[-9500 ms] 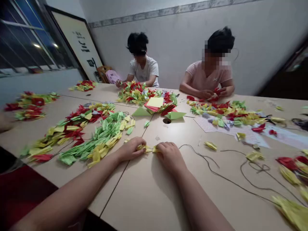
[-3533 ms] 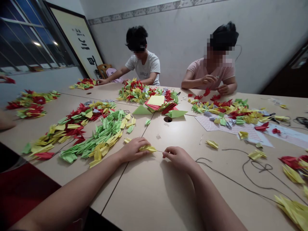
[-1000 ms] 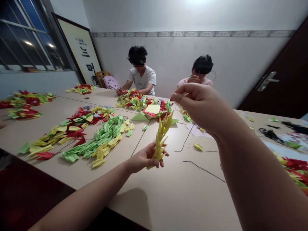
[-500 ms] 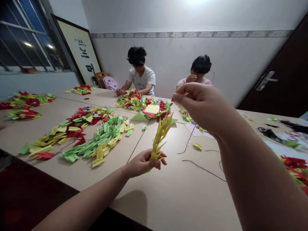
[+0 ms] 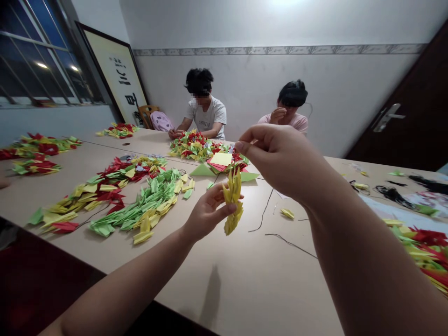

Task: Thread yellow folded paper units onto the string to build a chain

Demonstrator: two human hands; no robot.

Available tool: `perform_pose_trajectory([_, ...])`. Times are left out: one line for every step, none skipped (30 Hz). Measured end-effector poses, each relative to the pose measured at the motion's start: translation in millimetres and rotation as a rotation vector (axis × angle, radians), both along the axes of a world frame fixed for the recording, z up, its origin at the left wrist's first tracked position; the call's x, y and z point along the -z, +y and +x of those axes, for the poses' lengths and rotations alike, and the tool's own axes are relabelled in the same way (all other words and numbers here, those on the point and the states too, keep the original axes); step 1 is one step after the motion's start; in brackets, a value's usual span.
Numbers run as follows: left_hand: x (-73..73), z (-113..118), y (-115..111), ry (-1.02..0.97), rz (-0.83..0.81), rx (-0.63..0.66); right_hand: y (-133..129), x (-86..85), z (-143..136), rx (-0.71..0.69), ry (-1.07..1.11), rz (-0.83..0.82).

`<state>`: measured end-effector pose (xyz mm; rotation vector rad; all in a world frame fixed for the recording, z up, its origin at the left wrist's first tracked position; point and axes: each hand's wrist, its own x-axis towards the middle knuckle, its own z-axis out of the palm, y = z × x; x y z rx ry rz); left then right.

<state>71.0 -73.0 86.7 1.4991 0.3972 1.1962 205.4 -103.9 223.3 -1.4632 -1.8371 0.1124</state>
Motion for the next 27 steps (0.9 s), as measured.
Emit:
perform_pose_trajectory([-0.5, 1.0, -2.7, 0.014, 0.008, -0.017, 0.0, 0.0, -0.8, 0.009, -0.003, -0.001])
perform_pose_trajectory([-0.5, 1.3, -5.2, 0.029, 0.013, -0.028, 0.0, -0.1, -1.4, 0.016, -0.008, -0.003])
perform_pose_trajectory([-0.1, 1.2, -7.3, 0.045, 0.015, -0.035, -0.1, 0.0, -1.8, 0.022, -0.013, -0.005])
perform_pose_trajectory([0.7, 0.7, -8.9, 0.061, 0.016, -0.037, -0.2, 0.0, -2.0, 0.022, -0.016, -0.002])
perform_pose_trajectory([1.7, 0.0, -10.0, 0.076, 0.014, -0.036, -0.2, 0.1, -2.2, 0.017, -0.016, 0.003])
perform_pose_trajectory([3.0, -1.0, -10.6, 0.092, 0.013, -0.035, -0.1, 0.3, -2.3, 0.013, -0.013, 0.011])
perform_pose_trajectory([4.6, -2.0, -10.8, 0.105, 0.013, -0.037, 0.0, 0.5, -2.3, 0.011, -0.010, 0.020])
perform_pose_trajectory([6.4, -3.0, -10.9, 0.115, 0.011, -0.038, 0.2, 0.6, -2.4, 0.013, -0.005, 0.029])
perform_pose_trajectory([8.3, -4.0, -10.9, 0.123, 0.006, -0.034, 0.4, 0.8, -2.6, 0.017, 0.000, 0.039])
perform_pose_trajectory([10.1, -4.9, -11.0, 0.129, 0.000, -0.027, 0.6, 0.9, -2.9, 0.023, 0.004, 0.046])
perform_pose_trajectory([11.8, -5.8, -11.1, 0.135, -0.007, -0.018, 0.6, 0.9, -3.2, 0.028, 0.004, 0.052])
perform_pose_trajectory([13.3, -6.5, -11.2, 0.140, -0.011, -0.010, 0.4, 0.9, -3.7, 0.029, -0.002, 0.056])
perform_pose_trajectory([14.4, -7.3, -11.2, 0.145, -0.015, -0.002, 0.0, 0.7, -4.2, 0.026, -0.008, 0.057])
perform_pose_trajectory([14.9, -7.9, -11.0, 0.149, -0.014, 0.000, -0.6, 0.5, -4.8, 0.023, -0.016, 0.056])
perform_pose_trajectory([14.7, -8.4, -10.5, 0.148, -0.010, -0.003, -1.4, 0.2, -5.4, 0.022, -0.023, 0.052])
perform_pose_trajectory([13.6, -8.7, -9.7, 0.141, -0.001, -0.013, -2.2, -0.1, -6.0, 0.023, -0.028, 0.048])
perform_pose_trajectory([11.7, -8.8, -8.7, 0.123, 0.010, -0.028, -3.1, -0.3, -6.5, 0.025, -0.031, 0.042])
perform_pose_trajectory([8.8, -8.6, -7.5, 0.098, 0.022, -0.048, -3.8, -0.5, -7.0, 0.025, -0.031, 0.032])
perform_pose_trajectory([5.2, -8.0, -6.2, 0.072, 0.032, -0.070, -4.2, -0.6, -7.5, 0.022, -0.032, 0.017])
perform_pose_trajectory([0.9, -7.1, -5.1, 0.047, 0.039, -0.094, -4.4, -0.5, -8.0, 0.019, -0.037, 0.001])
perform_pose_trajectory([-3.6, -5.8, -4.3, 0.027, 0.043, -0.118, -4.3, -0.3, -8.5, 0.015, -0.042, -0.011])
perform_pose_trajectory([-8.0, -4.2, -3.8, 0.013, 0.045, -0.144, -3.9, 0.0, -8.9, 0.012, -0.047, -0.017])
perform_pose_trajectory([-12.0, -2.4, -3.7, 0.007, 0.049, -0.175, -3.3, 0.5, -9.3, 0.011, -0.051, -0.016])
perform_pose_trajectory([-15.2, -0.5, -3.9, 0.009, 0.057, -0.211, -2.7, 0.9, -9.7, 0.008, -0.057, -0.014])
perform_pose_trajectory([-17.3, 1.4, -4.4, 0.014, 0.069, -0.251, -2.1, 1.4, -10.0, 0.005, -0.062, -0.007])
perform_pose_trajectory([-18.5, 3.1, -5.1, 0.026, 0.081, -0.288, -1.7, 1.9, -10.3, 0.000, -0.064, -0.001])
perform_pose_trajectory([-18.7, 4.6, -6.0, 0.043, 0.090, -0.318, -1.3, 2.4, -10.4, -0.006, -0.065, 0.004])
